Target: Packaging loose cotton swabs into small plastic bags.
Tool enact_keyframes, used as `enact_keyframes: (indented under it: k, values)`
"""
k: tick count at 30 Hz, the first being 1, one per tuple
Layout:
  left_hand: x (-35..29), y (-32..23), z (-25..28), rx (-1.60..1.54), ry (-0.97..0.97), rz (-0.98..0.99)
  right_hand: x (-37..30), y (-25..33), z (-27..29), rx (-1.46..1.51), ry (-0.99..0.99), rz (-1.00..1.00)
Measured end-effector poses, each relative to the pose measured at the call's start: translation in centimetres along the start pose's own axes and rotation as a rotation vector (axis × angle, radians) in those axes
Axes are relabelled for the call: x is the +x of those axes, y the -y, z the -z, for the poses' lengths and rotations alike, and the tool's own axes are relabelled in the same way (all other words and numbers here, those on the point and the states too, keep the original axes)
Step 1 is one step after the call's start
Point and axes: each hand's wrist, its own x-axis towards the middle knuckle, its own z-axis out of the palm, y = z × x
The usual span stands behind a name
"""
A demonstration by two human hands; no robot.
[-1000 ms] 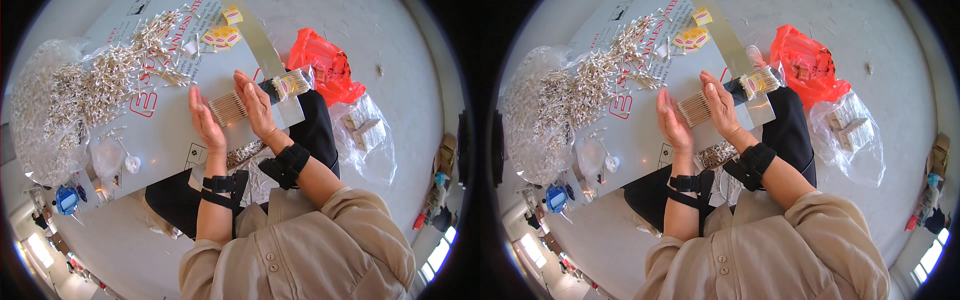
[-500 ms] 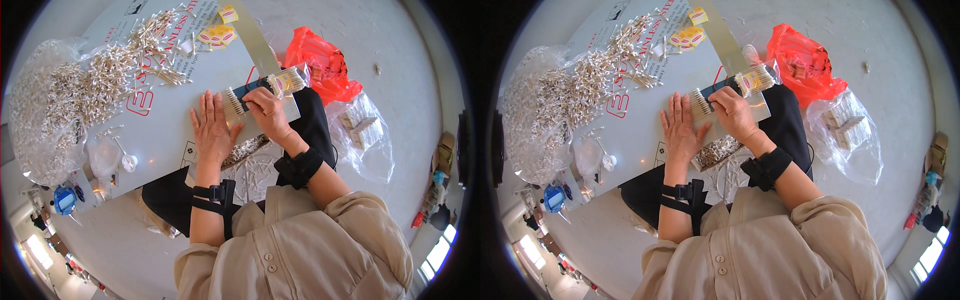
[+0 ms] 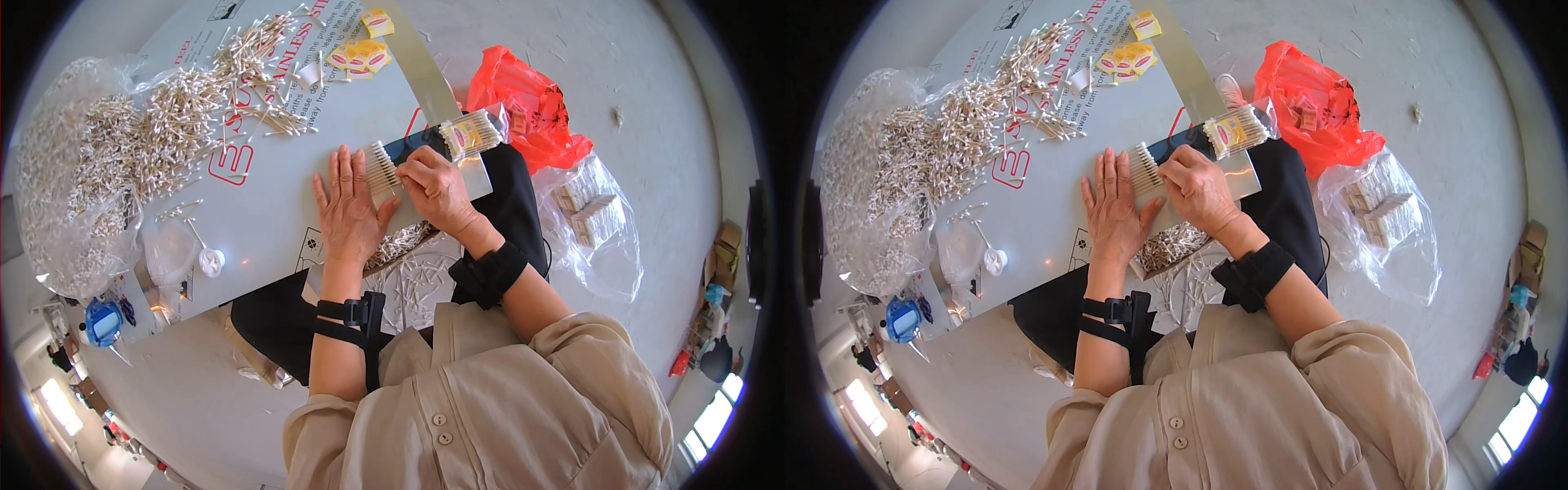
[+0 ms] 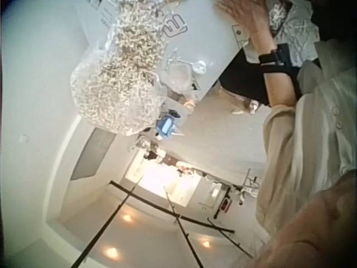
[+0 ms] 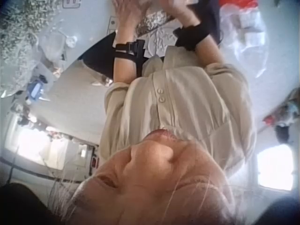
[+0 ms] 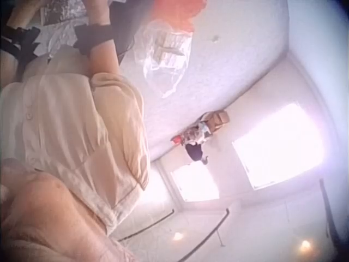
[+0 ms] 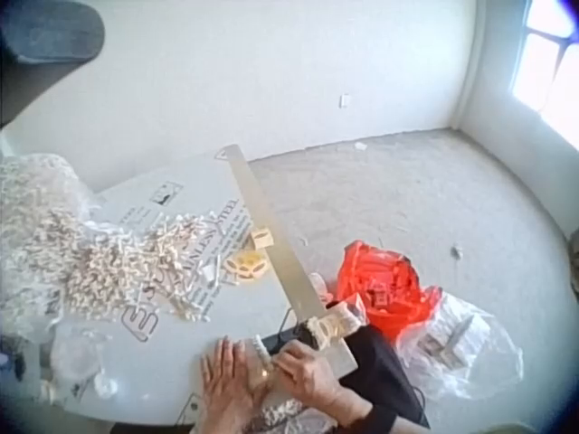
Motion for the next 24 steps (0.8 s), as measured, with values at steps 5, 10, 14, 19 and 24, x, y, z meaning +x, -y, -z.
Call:
enact_keyframes:
  k: [5, 10, 14, 19, 24]
  values:
    - [-0.02, -0.02, -0.19, 0.002, -0.011, -0.004, -0.16, -0.18, -0.16, 0.01, -0.023, 0.007]
    - [-0.03, 0.08, -0.22, 0.009, -0.023, -0.006, -0.12, -0.22, -0.21, 0.008, -0.028, 0.035]
    - [-0.02, 0.07, -0.3, 0.009, -0.029, -0.008, -0.22, -0.28, -0.25, 0.002, -0.029, 0.035]
    - [-0.01, 0.12, -0.36, 0.012, -0.032, -0.004, -0.26, -0.54, 0.01, -0.02, 0.018, 0.063]
    - [0.01, 0.07, -0.29, 0.014, -0.015, 0.006, -0.23, -0.11, -0.37, 0.022, -0.064, 0.009]
